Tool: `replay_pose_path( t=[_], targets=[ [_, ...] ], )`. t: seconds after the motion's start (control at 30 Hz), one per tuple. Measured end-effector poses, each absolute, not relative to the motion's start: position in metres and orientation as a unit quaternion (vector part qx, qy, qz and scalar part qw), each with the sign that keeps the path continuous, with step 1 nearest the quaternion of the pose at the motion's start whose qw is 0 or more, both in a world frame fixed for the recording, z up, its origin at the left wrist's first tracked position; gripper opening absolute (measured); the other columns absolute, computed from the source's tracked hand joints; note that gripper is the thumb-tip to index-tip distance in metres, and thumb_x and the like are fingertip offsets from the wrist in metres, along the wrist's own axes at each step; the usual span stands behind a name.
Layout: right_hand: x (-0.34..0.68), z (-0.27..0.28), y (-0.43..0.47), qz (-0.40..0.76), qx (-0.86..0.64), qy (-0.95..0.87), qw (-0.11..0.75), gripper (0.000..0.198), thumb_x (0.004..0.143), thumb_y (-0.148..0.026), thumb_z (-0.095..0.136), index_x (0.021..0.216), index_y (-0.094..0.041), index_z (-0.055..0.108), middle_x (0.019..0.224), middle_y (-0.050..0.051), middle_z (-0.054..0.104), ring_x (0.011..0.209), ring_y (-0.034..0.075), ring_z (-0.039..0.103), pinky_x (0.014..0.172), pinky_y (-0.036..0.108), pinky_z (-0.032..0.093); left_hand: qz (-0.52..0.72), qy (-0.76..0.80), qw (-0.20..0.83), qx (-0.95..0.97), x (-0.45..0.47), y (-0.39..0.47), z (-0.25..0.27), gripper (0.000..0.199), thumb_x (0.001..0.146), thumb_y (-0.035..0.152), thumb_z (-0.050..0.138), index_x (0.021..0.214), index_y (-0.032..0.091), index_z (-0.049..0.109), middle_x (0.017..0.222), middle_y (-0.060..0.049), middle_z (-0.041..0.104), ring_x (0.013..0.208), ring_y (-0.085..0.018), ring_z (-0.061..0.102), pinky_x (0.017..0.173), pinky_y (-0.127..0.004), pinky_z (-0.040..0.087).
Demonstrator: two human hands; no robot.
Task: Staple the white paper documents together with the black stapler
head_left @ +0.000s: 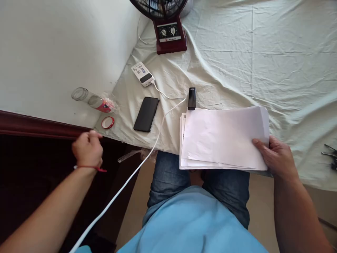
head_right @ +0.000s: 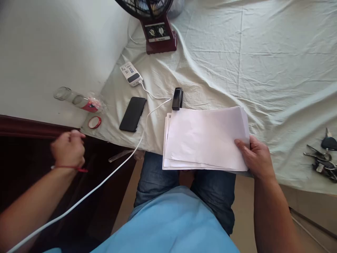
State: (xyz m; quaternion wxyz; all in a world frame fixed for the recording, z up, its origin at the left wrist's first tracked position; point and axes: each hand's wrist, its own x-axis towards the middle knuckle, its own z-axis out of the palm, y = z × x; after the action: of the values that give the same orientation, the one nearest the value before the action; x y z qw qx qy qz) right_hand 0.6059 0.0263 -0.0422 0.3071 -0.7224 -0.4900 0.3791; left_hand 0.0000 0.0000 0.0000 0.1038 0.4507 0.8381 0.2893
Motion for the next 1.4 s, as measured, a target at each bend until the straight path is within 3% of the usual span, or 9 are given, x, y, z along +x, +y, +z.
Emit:
replay_pose_path(
  t=[0.13, 0.27, 0.37, 0.5, 0.7, 0.87, 1.1, 1.27, 1.4],
  targets=[
    [0.607, -0.025, 0.032, 0.471, -0.704, -0.399, 0.352, 0.053, 0.077, -0.058, 0.096, 0.113, -0.02, 0.086, 0.099, 0.007, 0.084, 0.075, 0.016, 0.066, 0.062, 0.025, 0.053, 0.208, 0.848, 0.187, 0.45, 0.038, -0.094, -0.029, 0.066, 0.086, 0.08, 0.067, 0.055, 0.022, 0.056, 0.045, -0.001, 0.053, 0.048, -0.017, 0.046, 0.049, -0.027, 0.03],
    [0.615, -0.007, 0.044, 0.493, -0.669, -0.409, 0.376, 0.053, 0.07, -0.055, 0.103, 0.106, -0.02, 0.088, 0.095, 0.006, 0.084, 0.074, 0.014, 0.066, 0.061, 0.022, 0.054, 0.117, 0.672, 0.381, 0.624, 0.113, -0.135, -0.039, 0.055, 0.102, 0.052, 0.06, 0.056, 0.022, 0.052, 0.055, -0.001, 0.058, 0.054, -0.016, 0.054, 0.056, -0.029, 0.042],
    [0.625, 0.002, 0.057, 0.507, -0.641, -0.434, 0.378, 0.052, 0.071, -0.055, 0.104, 0.106, -0.02, 0.089, 0.093, 0.005, 0.083, 0.074, 0.015, 0.069, 0.062, 0.024, 0.057, 0.221, 0.558, 0.343, 0.722, 0.172, -0.124, -0.03, 0.021, 0.106, 0.03, 0.064, 0.089, 0.026, 0.075, 0.079, -0.003, 0.076, 0.073, -0.019, 0.072, 0.07, -0.03, 0.057],
    [0.632, 0.008, 0.078, 0.502, -0.618, -0.454, 0.401, 0.049, 0.066, -0.049, 0.108, 0.101, -0.02, 0.089, 0.092, 0.007, 0.084, 0.074, 0.017, 0.071, 0.063, 0.028, 0.06, 0.392, 0.555, 0.187, 0.709, 0.22, -0.076, -0.025, 0.008, 0.108, 0.028, 0.071, 0.113, 0.029, 0.076, 0.1, -0.004, 0.079, 0.088, -0.019, 0.074, 0.083, -0.032, 0.06],
    [0.62, -0.013, 0.109, 0.481, -0.556, -0.406, 0.543, 0.051, 0.056, -0.045, 0.11, 0.094, -0.022, 0.085, 0.095, 0.005, 0.086, 0.082, 0.018, 0.072, 0.081, 0.034, 0.063, 0.552, 0.625, 0.286, 0.473, 0.234, 0.009, -0.05, 0.075, 0.085, 0.068, 0.094, 0.14, 0.024, 0.066, 0.144, -0.017, 0.072, 0.129, -0.029, 0.073, 0.099, -0.038, 0.064],
    [0.605, -0.036, 0.112, 0.558, -0.543, -0.423, 0.462, 0.053, 0.065, -0.052, 0.107, 0.1, -0.02, 0.084, 0.095, 0.004, 0.086, 0.079, 0.016, 0.071, 0.072, 0.029, 0.061, 0.534, 0.577, 0.468, 0.403, 0.234, 0.025, -0.069, 0.067, 0.08, 0.074, 0.095, 0.115, 0.019, 0.08, 0.116, -0.012, 0.087, 0.111, -0.028, 0.081, 0.103, -0.04, 0.065],
    [0.612, -0.036, 0.111, 0.515, -0.541, -0.452, 0.487, 0.053, 0.072, -0.058, 0.102, 0.112, -0.027, 0.085, 0.098, -0.001, 0.084, 0.08, 0.017, 0.072, 0.069, 0.029, 0.062, 0.515, 0.605, 0.439, 0.42, 0.236, 0.017, -0.067, 0.06, 0.076, 0.068, 0.1, 0.104, 0.017, 0.085, 0.113, -0.013, 0.089, 0.103, -0.028, 0.084, 0.096, -0.039, 0.068],
    [0.622, -0.037, 0.113, 0.52, -0.573, -0.432, 0.463, 0.05, 0.064, -0.047, 0.107, 0.099, -0.021, 0.083, 0.09, 0.001, 0.082, 0.073, 0.017, 0.07, 0.064, 0.03, 0.06, 0.498, 0.604, 0.445, 0.434, 0.238, 0.02, -0.064, 0.059, 0.077, 0.068, 0.098, 0.107, 0.018, 0.087, 0.112, -0.012, 0.09, 0.098, -0.027, 0.082, 0.089, -0.037, 0.067],
    [0.62, -0.035, 0.114, 0.508, -0.609, -0.415, 0.447, 0.025, 0.079, -0.027, 0.096, 0.087, -0.016, 0.076, 0.079, 0.0, 0.075, 0.068, 0.012, 0.062, 0.061, 0.026, 0.052, 0.524, 0.564, 0.481, 0.418, 0.23, 0.022, -0.068, 0.057, 0.079, 0.069, 0.096, 0.105, 0.02, 0.084, 0.101, -0.008, 0.088, 0.09, -0.024, 0.08, 0.082, -0.033, 0.064]
  ],
)
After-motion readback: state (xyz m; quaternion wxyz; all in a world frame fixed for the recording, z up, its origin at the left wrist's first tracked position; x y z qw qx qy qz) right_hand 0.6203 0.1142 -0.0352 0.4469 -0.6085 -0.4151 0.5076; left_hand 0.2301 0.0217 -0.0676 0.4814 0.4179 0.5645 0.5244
